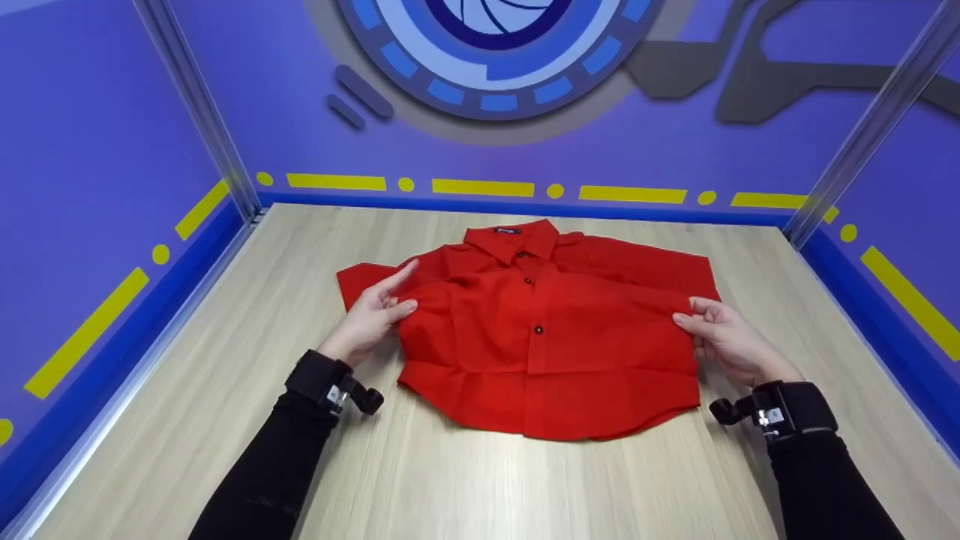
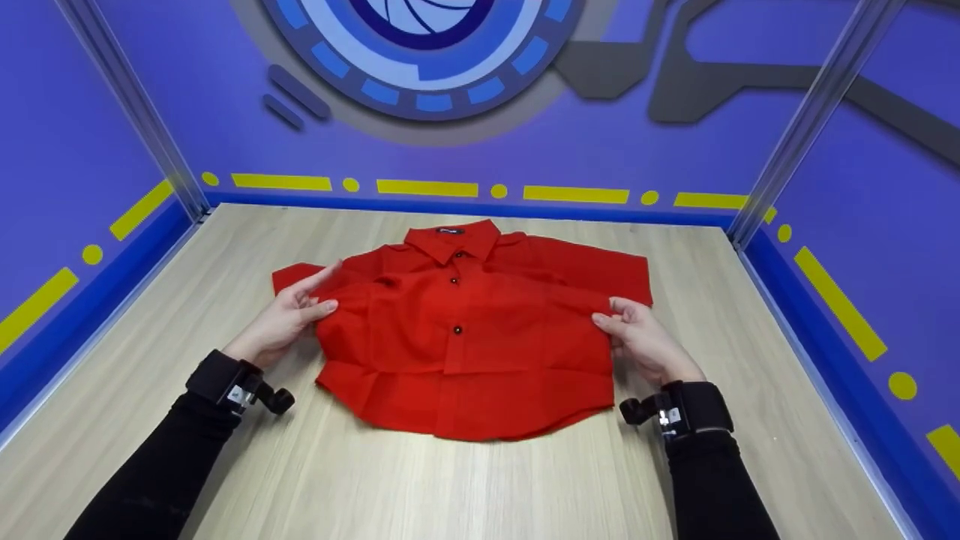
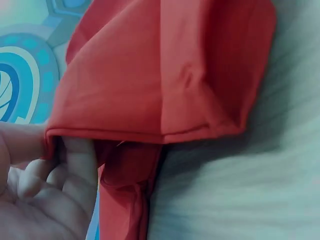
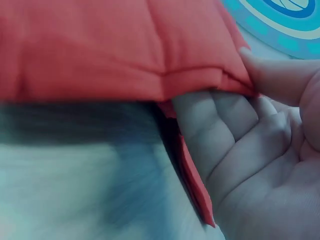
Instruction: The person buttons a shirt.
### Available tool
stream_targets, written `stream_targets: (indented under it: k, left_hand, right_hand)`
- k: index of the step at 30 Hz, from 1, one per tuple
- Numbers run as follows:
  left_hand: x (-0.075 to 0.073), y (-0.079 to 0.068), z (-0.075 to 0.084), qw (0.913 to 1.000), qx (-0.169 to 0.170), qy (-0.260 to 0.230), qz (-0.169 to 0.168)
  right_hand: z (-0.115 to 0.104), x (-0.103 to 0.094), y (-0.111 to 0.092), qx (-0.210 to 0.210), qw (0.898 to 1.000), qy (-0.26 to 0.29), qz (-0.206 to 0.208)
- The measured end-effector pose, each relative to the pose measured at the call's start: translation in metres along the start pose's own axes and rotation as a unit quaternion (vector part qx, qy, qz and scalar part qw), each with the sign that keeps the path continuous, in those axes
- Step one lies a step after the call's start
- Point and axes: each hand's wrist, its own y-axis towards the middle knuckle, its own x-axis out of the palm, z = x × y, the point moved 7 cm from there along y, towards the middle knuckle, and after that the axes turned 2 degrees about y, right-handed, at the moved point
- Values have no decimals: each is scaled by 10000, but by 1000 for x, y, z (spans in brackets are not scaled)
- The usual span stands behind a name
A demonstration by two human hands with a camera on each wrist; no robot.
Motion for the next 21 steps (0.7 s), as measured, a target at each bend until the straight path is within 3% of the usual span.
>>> stream_targets:
  k: [4,7,10,13,17,21]
  left_hand:
    - [8,-1,-7,9987,-371,-26,-344]
    - [15,-3,-15,9942,-627,575,-652]
    - [20,-4,-18,9833,-460,1525,-884]
    - [22,-2,-18,9752,-310,1971,-959]
    - [17,-1,-16,9818,-185,1703,-820]
    - [13,-1,-4,9934,163,964,-597]
  right_hand:
    - [6,-1,-2,230,9996,-130,-61]
    - [14,0,-2,500,9981,-358,-80]
    - [19,-2,-1,704,9929,-956,47]
    - [19,-5,-1,640,9885,-1367,40]
    - [9,-9,0,282,9907,-1254,455]
    - [-12,-9,2,-582,9903,-701,1045]
